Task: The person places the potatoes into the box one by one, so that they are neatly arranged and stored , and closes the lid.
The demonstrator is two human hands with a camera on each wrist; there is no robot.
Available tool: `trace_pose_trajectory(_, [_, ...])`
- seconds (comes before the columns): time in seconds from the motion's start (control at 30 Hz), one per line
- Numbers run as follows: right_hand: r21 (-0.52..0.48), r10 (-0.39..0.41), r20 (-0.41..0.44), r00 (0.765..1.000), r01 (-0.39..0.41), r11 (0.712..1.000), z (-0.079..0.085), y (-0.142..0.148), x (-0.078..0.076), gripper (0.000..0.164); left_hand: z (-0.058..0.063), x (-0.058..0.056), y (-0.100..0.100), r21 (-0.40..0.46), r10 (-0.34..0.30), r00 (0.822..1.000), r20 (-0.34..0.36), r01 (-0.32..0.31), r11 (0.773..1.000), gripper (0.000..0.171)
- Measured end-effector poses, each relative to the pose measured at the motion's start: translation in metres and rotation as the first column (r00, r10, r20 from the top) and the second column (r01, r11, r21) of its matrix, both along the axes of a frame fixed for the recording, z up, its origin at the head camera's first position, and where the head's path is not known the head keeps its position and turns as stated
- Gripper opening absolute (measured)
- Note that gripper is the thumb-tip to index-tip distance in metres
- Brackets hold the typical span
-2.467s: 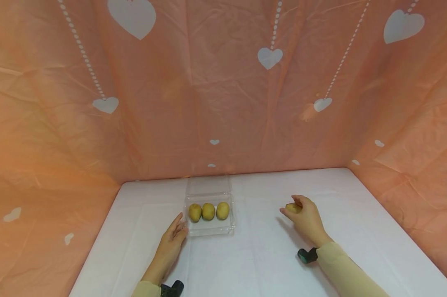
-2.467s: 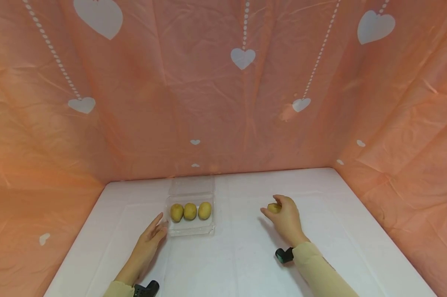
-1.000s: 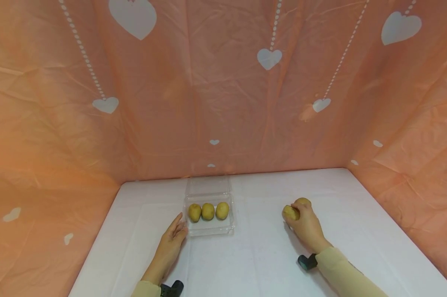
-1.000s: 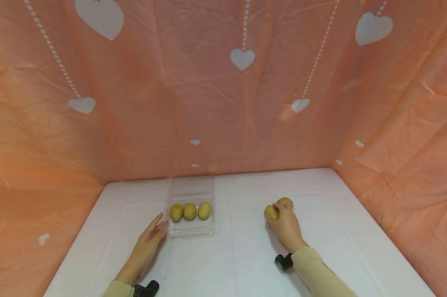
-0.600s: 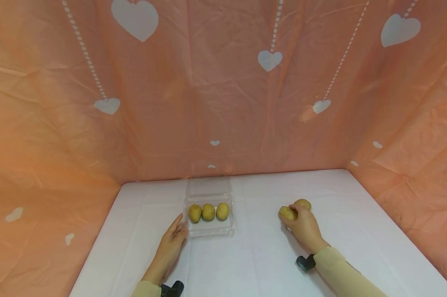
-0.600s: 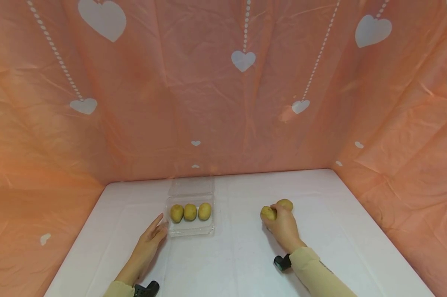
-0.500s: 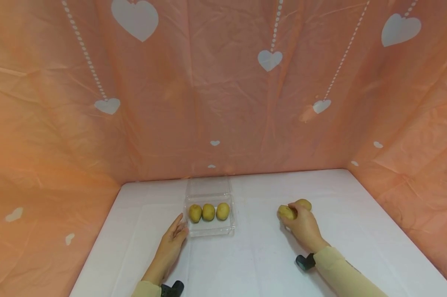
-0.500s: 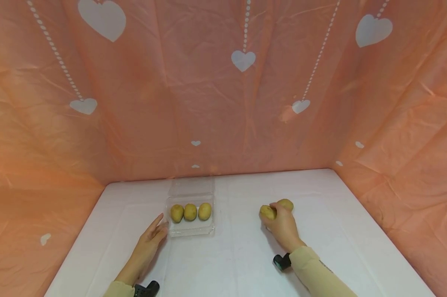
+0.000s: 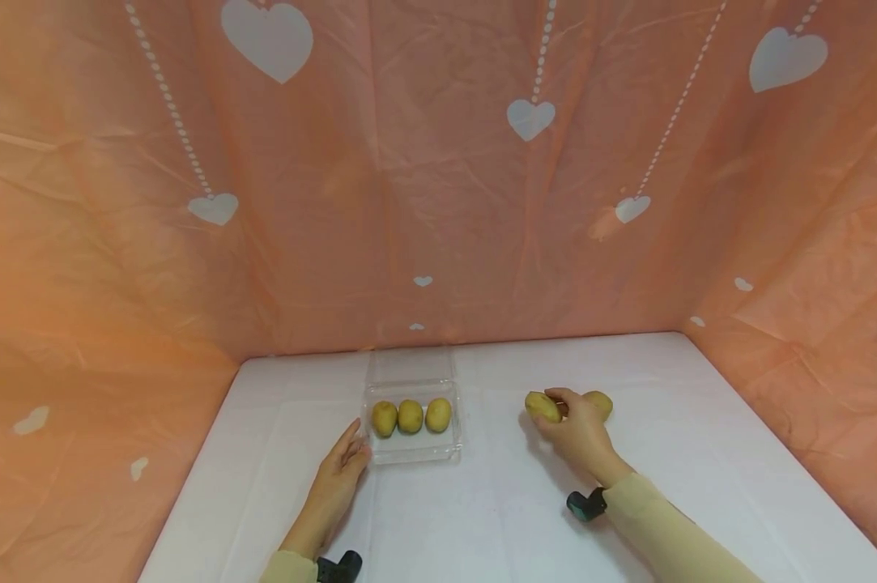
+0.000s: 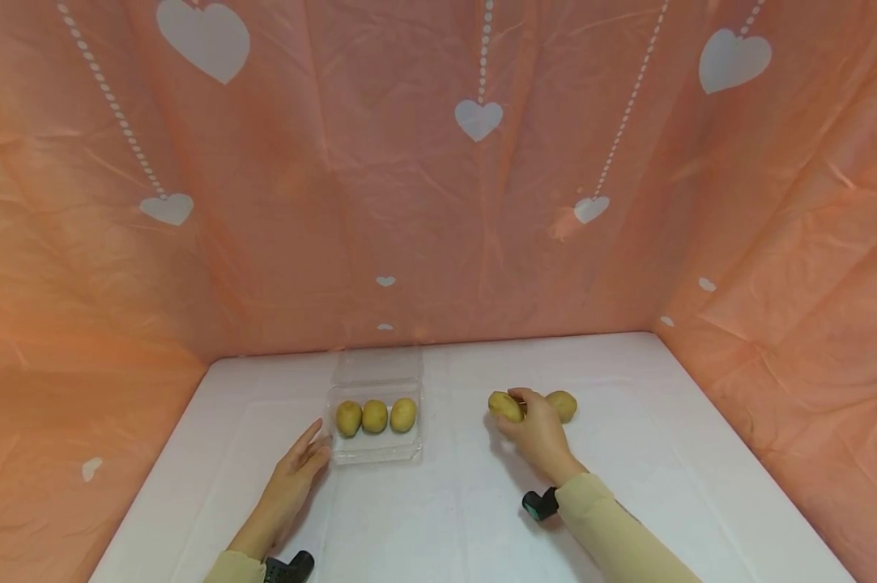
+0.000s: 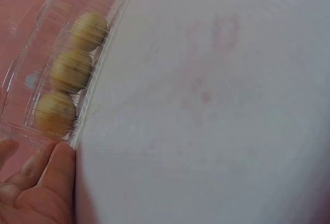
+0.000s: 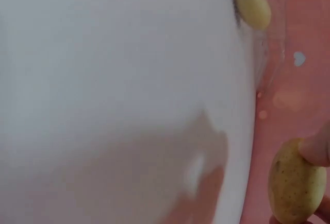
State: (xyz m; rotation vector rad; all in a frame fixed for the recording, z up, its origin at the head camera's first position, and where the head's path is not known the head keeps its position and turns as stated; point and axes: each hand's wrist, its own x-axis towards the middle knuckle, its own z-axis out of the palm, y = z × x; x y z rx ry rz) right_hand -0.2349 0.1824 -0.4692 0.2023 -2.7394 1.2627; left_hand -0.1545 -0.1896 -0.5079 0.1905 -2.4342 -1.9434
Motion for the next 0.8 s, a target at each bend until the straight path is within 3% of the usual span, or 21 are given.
trace_pose_trajectory(0.8, [-0.112,0.183,-0.108,0.977,-0.195,0.974,0.018,-0.080,-0.001,0.047,0.003,0.002,0.001,0.094,-0.021,0.999,0.032,0.018,0.995,0.060])
